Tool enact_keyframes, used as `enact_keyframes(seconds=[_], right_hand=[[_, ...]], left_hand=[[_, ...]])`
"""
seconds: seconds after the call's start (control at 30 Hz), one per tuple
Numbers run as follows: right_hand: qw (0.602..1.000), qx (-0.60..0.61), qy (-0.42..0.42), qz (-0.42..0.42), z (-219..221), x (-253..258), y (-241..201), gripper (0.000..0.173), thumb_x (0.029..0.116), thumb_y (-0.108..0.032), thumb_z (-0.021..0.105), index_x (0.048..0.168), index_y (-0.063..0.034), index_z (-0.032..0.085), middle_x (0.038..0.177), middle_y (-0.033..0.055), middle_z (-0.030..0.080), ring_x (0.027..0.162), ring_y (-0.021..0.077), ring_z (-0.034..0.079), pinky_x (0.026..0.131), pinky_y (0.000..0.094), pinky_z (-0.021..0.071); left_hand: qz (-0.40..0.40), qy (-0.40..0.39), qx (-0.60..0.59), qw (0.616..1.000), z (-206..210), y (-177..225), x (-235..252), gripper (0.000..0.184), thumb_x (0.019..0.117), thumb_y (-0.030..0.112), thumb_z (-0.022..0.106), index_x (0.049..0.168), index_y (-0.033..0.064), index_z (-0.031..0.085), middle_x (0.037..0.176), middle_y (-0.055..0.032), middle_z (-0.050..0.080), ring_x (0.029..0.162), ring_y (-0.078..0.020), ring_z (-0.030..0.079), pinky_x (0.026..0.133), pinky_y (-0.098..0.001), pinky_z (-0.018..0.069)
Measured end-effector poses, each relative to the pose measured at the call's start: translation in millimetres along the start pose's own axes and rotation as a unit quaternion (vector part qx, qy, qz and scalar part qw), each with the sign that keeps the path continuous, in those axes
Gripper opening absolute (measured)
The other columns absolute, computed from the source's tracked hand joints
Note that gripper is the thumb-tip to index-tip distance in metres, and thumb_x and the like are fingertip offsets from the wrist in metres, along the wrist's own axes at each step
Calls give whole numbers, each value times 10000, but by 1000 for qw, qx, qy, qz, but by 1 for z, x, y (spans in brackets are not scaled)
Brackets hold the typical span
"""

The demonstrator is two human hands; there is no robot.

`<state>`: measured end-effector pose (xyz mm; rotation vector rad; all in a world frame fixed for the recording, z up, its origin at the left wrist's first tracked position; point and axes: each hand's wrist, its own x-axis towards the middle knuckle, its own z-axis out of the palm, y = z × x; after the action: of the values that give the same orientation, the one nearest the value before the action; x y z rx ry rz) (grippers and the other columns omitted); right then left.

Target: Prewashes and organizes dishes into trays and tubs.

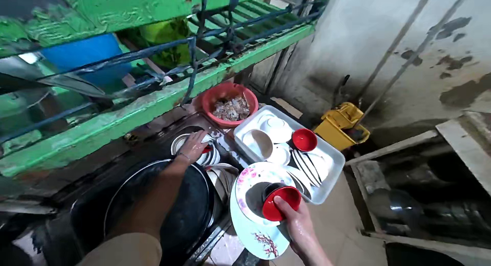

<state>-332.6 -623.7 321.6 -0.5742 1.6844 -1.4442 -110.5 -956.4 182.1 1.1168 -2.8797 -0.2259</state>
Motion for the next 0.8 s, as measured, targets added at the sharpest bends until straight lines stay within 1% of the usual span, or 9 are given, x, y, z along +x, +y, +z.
enact_keyframes(seconds=[0.1, 0.13, 0.2, 0.3, 0.37, 0.5, 0.6, 0.7, 0.8], right_hand=[[1000, -22, -2, -1, 13, 11, -3, 480, 917, -144, 648, 1342, 41, 521, 1096, 152, 711, 960, 188, 733, 837, 333, 635], [999, -32, -4, -6, 17, 15, -6, 473, 922, -140, 650, 1340, 42, 522, 1096, 150, 710, 962, 184, 731, 835, 326, 634], [998, -62, -10, -19, 27, 26, -11, 455, 922, -138, 655, 1330, 25, 535, 1089, 133, 713, 955, 170, 731, 824, 315, 633], [987, -148, -44, -48, 51, 51, -23, 452, 942, -144, 654, 1366, -31, 544, 1112, 100, 711, 971, 154, 722, 850, 348, 625], [966, -231, -84, -81, 77, 75, -31, 423, 982, -161, 663, 1370, -60, 529, 1117, 113, 708, 989, 192, 719, 876, 430, 614], [878, -403, -168, -193, 152, 135, -35, 491, 982, -150, 660, 1431, -65, 481, 1070, 213, 712, 987, 369, 720, 863, 603, 577], [809, -518, -196, -197, 210, 171, -35, 538, 969, -159, 663, 1453, -71, 444, 1144, 269, 682, 1042, 458, 691, 878, 656, 547], [747, -607, -210, -171, 256, 189, -28, 632, 936, -162, 693, 1489, -74, 401, 1323, 270, 606, 1119, 476, 659, 902, 660, 537], [693, -667, -219, -167, 283, 190, -12, 633, 951, -202, 673, 1511, -72, 408, 1449, 276, 525, 1115, 508, 647, 870, 696, 528]], left_hand=[[-46, -71, -58, 995, 30, 7, -19, 366, 868, 223, 767, 1231, 189, 755, 1677, -79, 322, 1578, -335, 190, 1233, -699, 111], [-82, -60, -109, 989, 38, 7, -25, 333, 868, 211, 759, 1200, 196, 770, 1674, -62, 328, 1583, -313, 175, 1239, -681, 89], [-137, 55, -227, 963, 50, 3, -39, 286, 847, 81, 728, 1121, 137, 783, 1610, -132, 417, 1549, -349, 255, 1248, -612, 188], [-256, 228, -309, 887, 43, 17, -61, 281, 893, -42, 647, 1136, 53, 754, 1506, -179, 528, 1425, -341, 475, 1162, -528, 420], [-326, 290, -342, 832, 33, 33, -81, 274, 930, -49, 605, 1164, 20, 730, 1446, -189, 571, 1345, -319, 552, 1117, -495, 469], [-421, 332, -391, 748, 23, 70, -123, 286, 965, -11, 597, 1226, 38, 703, 1414, -148, 602, 1308, -265, 582, 1075, -462, 506], [-453, 344, -443, 693, 19, 104, -148, 285, 957, -14, 593, 1212, 32, 711, 1327, -152, 653, 1253, -255, 613, 1048, -444, 523], [-449, 347, -454, 687, 22, 126, -179, 273, 941, -11, 572, 1159, 18, 735, 1240, -155, 697, 1196, -236, 647, 1037, -404, 534], [-456, 353, -433, 693, 25, 129, -212, 287, 922, -6, 576, 1158, 28, 737, 1228, -138, 704, 1164, -219, 663, 1008, -388, 551]])
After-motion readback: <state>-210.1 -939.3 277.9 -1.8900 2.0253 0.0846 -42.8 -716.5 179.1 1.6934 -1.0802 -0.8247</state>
